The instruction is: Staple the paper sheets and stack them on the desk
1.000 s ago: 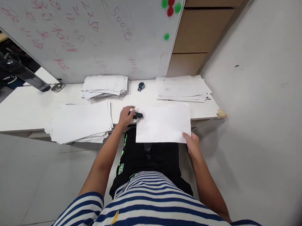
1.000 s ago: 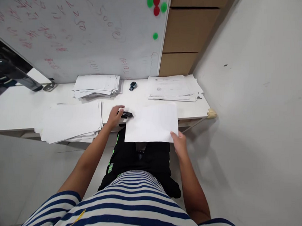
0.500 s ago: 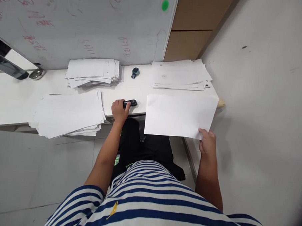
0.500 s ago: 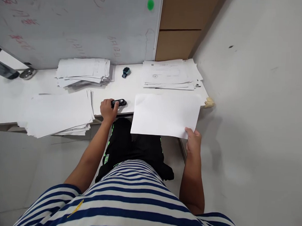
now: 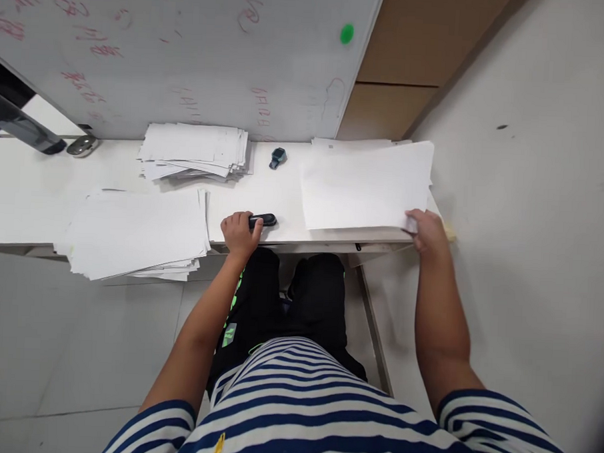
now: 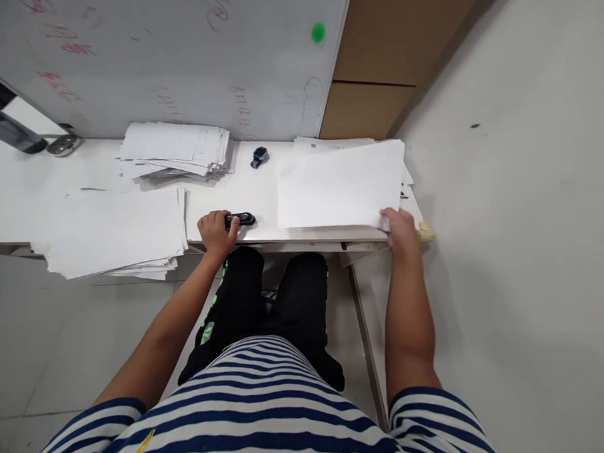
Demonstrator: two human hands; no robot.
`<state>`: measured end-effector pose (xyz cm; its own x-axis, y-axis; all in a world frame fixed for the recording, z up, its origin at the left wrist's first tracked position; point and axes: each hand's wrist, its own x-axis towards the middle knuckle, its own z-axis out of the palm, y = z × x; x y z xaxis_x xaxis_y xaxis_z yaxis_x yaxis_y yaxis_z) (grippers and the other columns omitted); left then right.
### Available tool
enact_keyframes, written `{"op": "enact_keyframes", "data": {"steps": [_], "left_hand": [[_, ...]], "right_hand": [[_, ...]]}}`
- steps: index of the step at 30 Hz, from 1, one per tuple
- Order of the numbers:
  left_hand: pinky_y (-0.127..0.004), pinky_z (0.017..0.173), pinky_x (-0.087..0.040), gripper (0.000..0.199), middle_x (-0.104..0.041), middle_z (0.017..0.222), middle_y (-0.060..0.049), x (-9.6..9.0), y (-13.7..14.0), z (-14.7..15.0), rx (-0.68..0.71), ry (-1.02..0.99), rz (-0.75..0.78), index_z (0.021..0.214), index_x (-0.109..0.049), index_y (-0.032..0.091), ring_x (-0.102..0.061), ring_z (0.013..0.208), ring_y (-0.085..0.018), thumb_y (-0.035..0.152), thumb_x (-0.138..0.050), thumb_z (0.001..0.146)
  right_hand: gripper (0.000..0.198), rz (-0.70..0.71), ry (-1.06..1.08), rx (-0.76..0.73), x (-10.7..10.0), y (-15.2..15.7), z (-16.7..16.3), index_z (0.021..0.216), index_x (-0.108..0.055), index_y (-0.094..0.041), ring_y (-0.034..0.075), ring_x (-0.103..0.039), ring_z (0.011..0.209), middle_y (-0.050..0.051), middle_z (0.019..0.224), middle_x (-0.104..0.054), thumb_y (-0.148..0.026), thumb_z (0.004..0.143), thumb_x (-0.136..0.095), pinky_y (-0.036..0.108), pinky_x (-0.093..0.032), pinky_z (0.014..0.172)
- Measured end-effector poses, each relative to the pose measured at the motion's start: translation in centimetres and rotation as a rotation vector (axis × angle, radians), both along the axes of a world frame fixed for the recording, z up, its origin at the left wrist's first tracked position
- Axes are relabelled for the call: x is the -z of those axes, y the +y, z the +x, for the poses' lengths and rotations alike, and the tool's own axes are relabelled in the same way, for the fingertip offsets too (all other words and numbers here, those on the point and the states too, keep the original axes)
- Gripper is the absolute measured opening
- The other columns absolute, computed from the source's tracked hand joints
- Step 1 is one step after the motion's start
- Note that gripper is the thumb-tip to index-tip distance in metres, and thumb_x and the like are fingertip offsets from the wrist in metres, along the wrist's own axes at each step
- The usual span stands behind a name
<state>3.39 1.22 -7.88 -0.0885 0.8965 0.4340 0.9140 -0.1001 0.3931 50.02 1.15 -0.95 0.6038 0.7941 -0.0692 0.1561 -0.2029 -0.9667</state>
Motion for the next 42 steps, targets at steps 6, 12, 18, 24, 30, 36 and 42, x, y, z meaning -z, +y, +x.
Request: {"op": "enact_keyframes", "data": {"steps": [6,12,18,24,30,36,42], "left_hand": [[-0.048,0.101,-0.036,0.037,-0.07,0.11,-0.016,-0.4,-0.4,0.3,-0.003,0.026,0.003,0.111,-0.068,0.021,-0.059,0.106,-0.033,0.05,-0.051,0.097],[-0.047,0.1,-0.036,0.035,-0.07,0.112,-0.015,-0.4,-0.6,0.4,-0.023,0.045,-0.016,0.111,-0.068,0.021,-0.059,0.106,-0.033,0.049,-0.051,0.097],[-0.046,0.1,-0.036,0.037,-0.068,0.113,-0.015,-0.5,-0.4,0.2,-0.018,0.042,-0.025,0.114,-0.067,0.02,-0.059,0.109,-0.032,0.049,-0.049,0.099],[-0.047,0.1,-0.037,0.038,-0.068,0.115,-0.017,-0.9,-0.5,0.2,-0.019,0.04,-0.062,0.115,-0.067,0.019,-0.058,0.11,-0.034,0.049,-0.049,0.099],[-0.047,0.099,-0.038,0.039,-0.069,0.117,-0.017,-0.9,-0.7,0.4,-0.019,0.036,-0.087,0.116,-0.067,0.019,-0.058,0.112,-0.034,0.049,-0.05,0.098],[-0.048,0.101,-0.038,0.043,-0.068,0.119,-0.017,-0.8,-0.9,0.4,-0.009,0.016,-0.104,0.118,-0.067,0.019,-0.057,0.114,-0.035,0.052,-0.048,0.099],[-0.05,0.112,-0.034,0.049,-0.063,0.132,-0.018,-1.9,-0.6,1.1,0.017,-0.062,-0.109,0.136,-0.059,0.019,-0.054,0.128,-0.034,0.049,-0.047,0.101]], "right_hand": [[0.066,-0.279,-0.359,0.082,-3.9,10.5,2.0,0.14,-0.054,-0.002,0.03,-0.061,0.112,0.029,0.128,-0.063,-0.012,0.076,-0.07,0.051,-0.048,0.096],[0.085,-0.179,-0.961,-0.091,1.2,6.8,-6.0,0.164,-0.024,-0.011,0.041,-0.01,0.158,0.026,0.171,-0.015,-0.034,0.09,-0.058,0.068,-0.016,0.12],[0.059,-0.159,-1.161,-0.619,4.7,2.4,-14.6,0.159,-0.041,-0.023,0.037,-0.015,0.159,0.016,0.172,-0.024,-0.038,0.102,-0.038,0.065,-0.018,0.121],[0.054,-0.18,-1.13,-0.561,3.3,8.3,-14.7,0.154,-0.05,-0.018,0.034,-0.026,0.156,0.018,0.169,-0.032,-0.033,0.105,-0.033,0.061,-0.018,0.122],[0.063,-0.125,-1.042,-0.433,3.7,10.7,-15.9,0.16,-0.039,-0.013,0.036,-0.025,0.155,0.022,0.167,-0.033,-0.041,0.104,-0.028,0.063,-0.019,0.122],[0.076,-0.2,-1.018,-0.534,4.7,3.8,-19.3,0.166,-0.023,-0.015,0.042,-0.003,0.16,0.021,0.174,-0.007,-0.052,0.1,-0.037,0.071,-0.016,0.12],[0.069,-0.284,-1.049,-0.705,5.6,-0.7,-21.9,0.165,-0.031,-0.019,0.035,-0.014,0.16,0.016,0.174,-0.019,-0.054,0.106,-0.021,0.065,-0.012,0.125]]}}
